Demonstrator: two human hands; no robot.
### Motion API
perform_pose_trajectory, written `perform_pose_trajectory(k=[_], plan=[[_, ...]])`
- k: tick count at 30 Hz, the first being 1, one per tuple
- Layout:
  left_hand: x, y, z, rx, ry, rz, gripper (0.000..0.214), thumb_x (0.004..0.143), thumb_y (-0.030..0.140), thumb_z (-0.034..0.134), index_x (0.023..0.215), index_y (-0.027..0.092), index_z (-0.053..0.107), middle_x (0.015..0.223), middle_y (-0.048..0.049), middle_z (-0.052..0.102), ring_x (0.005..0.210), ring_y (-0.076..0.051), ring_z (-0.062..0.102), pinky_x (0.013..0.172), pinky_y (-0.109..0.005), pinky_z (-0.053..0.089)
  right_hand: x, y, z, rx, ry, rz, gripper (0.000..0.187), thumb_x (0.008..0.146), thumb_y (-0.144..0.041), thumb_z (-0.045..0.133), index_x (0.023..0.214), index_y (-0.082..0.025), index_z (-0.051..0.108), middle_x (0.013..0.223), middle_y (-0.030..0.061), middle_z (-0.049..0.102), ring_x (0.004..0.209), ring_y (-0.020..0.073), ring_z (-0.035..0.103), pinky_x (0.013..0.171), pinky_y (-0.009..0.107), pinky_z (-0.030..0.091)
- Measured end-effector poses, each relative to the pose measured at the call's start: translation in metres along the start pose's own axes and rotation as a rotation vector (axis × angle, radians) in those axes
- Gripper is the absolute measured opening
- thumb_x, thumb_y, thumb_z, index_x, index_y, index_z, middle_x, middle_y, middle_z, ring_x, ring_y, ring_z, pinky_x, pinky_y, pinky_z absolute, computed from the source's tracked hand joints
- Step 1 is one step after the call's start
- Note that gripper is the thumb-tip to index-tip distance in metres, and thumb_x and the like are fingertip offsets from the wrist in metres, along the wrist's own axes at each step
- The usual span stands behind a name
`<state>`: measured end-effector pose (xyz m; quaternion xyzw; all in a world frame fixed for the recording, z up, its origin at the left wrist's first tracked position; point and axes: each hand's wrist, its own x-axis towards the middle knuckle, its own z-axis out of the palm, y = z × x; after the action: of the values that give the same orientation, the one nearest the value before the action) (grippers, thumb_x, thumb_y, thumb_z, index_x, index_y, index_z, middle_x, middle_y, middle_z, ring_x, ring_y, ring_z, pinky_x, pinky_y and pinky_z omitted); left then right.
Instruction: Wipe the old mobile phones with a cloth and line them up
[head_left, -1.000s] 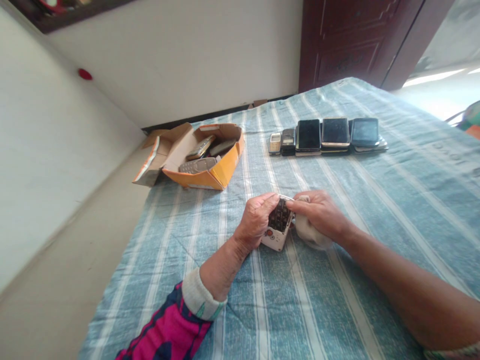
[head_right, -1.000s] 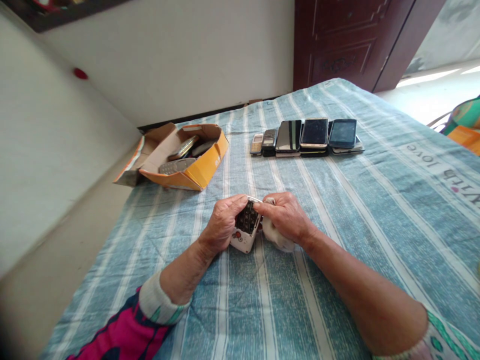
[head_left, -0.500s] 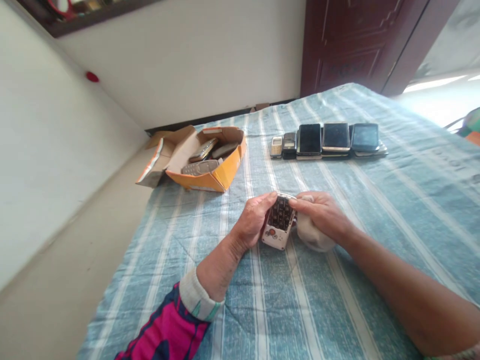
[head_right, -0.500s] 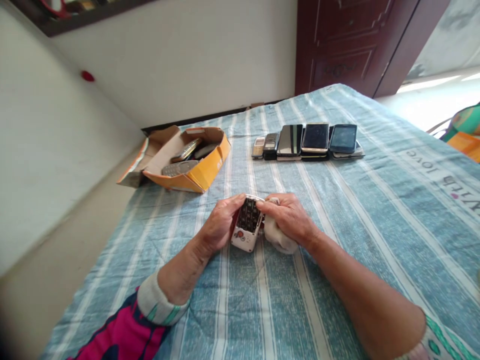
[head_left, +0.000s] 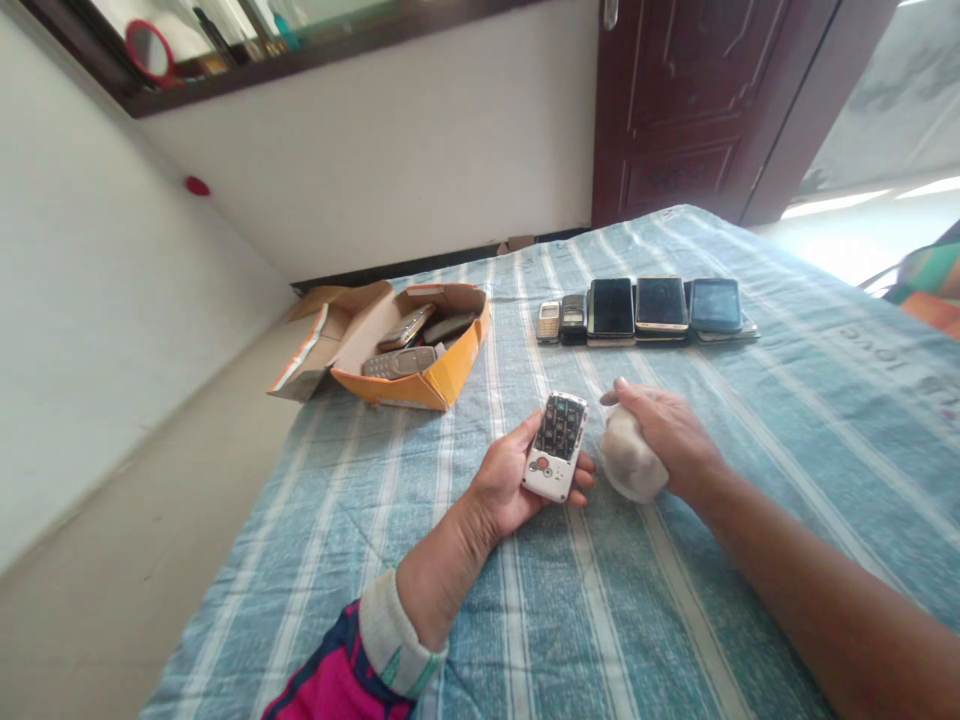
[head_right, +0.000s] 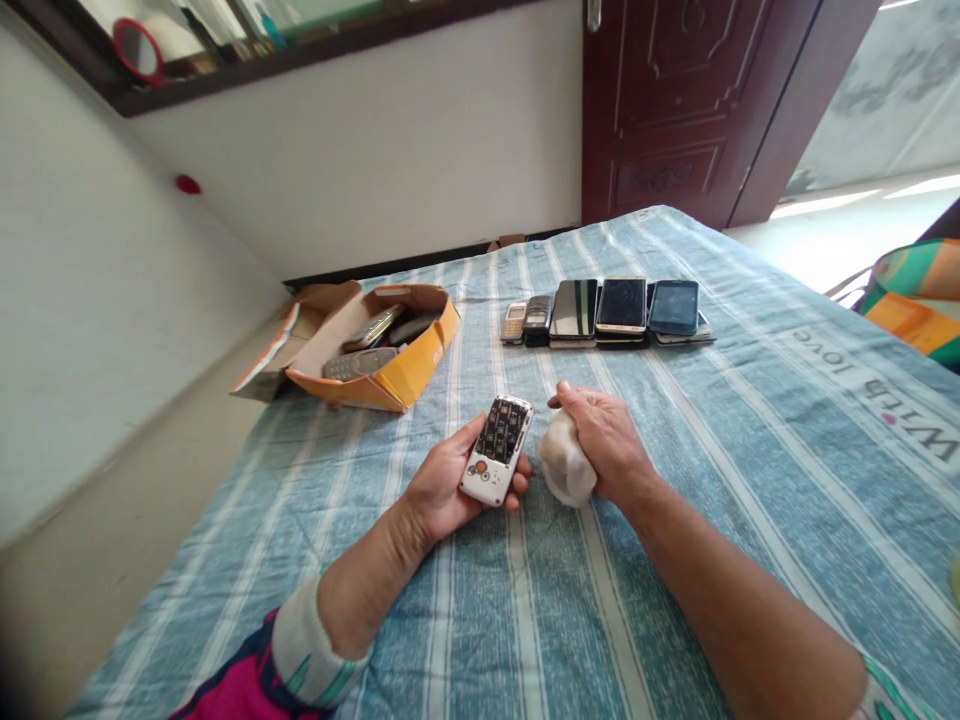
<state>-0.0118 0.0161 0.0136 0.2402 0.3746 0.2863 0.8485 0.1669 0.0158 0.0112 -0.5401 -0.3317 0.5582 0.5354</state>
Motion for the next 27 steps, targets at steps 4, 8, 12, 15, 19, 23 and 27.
perform_pose_trajectory(k=[4, 8, 12, 15, 19, 23, 27], plan=[[-0.001, 0.001, 0.003, -0.012, 0.034, 0.004, 0.059, 0.096, 0.049, 0.028, 0.09, 0.005, 0.066, 0.077, -0.0165, 0.07, 0.061, -0.021, 0.068, 0.05, -0.032, 0.056, 0.007, -0.004, -0.005, 0.219, 0.13, -0.132, 0.037, 0.073, -0.05, 0.066, 0.088, -0.016, 0.064, 0.061, -0.0027, 0.055, 0.05, 0.0109, 0.049, 0.042, 0.022, 0.037], [0.0, 0.001, 0.005, -0.009, 0.027, 0.015, 0.058, 0.096, 0.049, 0.028, 0.093, 0.005, 0.066, 0.076, -0.0158, 0.069, 0.06, -0.021, 0.067, 0.05, -0.032, 0.055, -0.001, -0.002, -0.003, 0.064, -0.035, -0.403, 0.032, 0.083, -0.039, 0.056, 0.109, -0.02, 0.06, 0.086, 0.0033, 0.063, 0.074, 0.0171, 0.06, 0.06, 0.028, 0.049], [0.001, -0.001, 0.002, -0.014, -0.004, 0.055, 0.05, 0.094, 0.048, 0.034, 0.095, 0.01, 0.066, 0.076, -0.0132, 0.069, 0.062, -0.022, 0.067, 0.052, -0.033, 0.055, -0.011, 0.008, 0.005, -0.463, -0.224, -0.806, 0.021, 0.089, -0.025, 0.049, 0.104, -0.021, 0.064, 0.109, 0.0086, 0.06, 0.102, 0.0223, 0.058, 0.087, 0.039, 0.05], [0.003, -0.005, 0.0, -0.01, 0.019, 0.115, 0.039, 0.09, 0.047, 0.047, 0.092, 0.013, 0.066, 0.077, -0.0104, 0.069, 0.062, -0.023, 0.067, 0.052, -0.034, 0.055, -0.014, 0.015, 0.011, -0.729, -0.226, -1.027, 0.025, 0.091, -0.022, 0.048, 0.112, -0.019, 0.062, 0.117, 0.0124, 0.058, 0.111, 0.0253, 0.055, 0.093, 0.043, 0.049], [0.006, -0.011, 0.0, -0.009, 0.129, 0.221, 0.03, 0.085, 0.043, 0.058, 0.088, 0.014, 0.066, 0.074, -0.006, 0.069, 0.059, -0.016, 0.064, 0.053, -0.025, 0.052, -0.015, 0.018, 0.014, -0.899, -0.174, -1.196, 0.029, 0.089, -0.026, 0.055, 0.116, -0.017, 0.06, 0.117, 0.0146, 0.059, 0.116, 0.03, 0.052, 0.097, 0.048, 0.048], [0.007, -0.013, 0.005, -0.029, 0.212, 0.261, 0.026, 0.083, 0.04, 0.062, 0.083, 0.014, 0.065, 0.067, -0.0024, 0.065, 0.054, -0.013, 0.06, 0.049, -0.022, 0.048, -0.02, 0.019, 0.019, -0.898, -0.137, -1.263, 0.024, 0.092, -0.016, 0.046, 0.11, -0.015, 0.062, 0.109, 0.0143, 0.062, 0.114, 0.0282, 0.054, 0.094, 0.047, 0.051], [0.002, -0.008, 0.012, -0.12, 0.254, 0.248, 0.027, 0.088, 0.037, 0.056, 0.082, 0.012, 0.064, 0.065, -0.0016, 0.063, 0.053, -0.01, 0.058, 0.05, -0.019, 0.046, -0.032, 0.025, 0.027, -0.882, -0.206, -1.396, 0.024, 0.092, -0.009, 0.043, 0.104, -0.009, 0.063, 0.103, 0.0165, 0.064, 0.114, 0.0289, 0.054, 0.093, 0.046, 0.052]])
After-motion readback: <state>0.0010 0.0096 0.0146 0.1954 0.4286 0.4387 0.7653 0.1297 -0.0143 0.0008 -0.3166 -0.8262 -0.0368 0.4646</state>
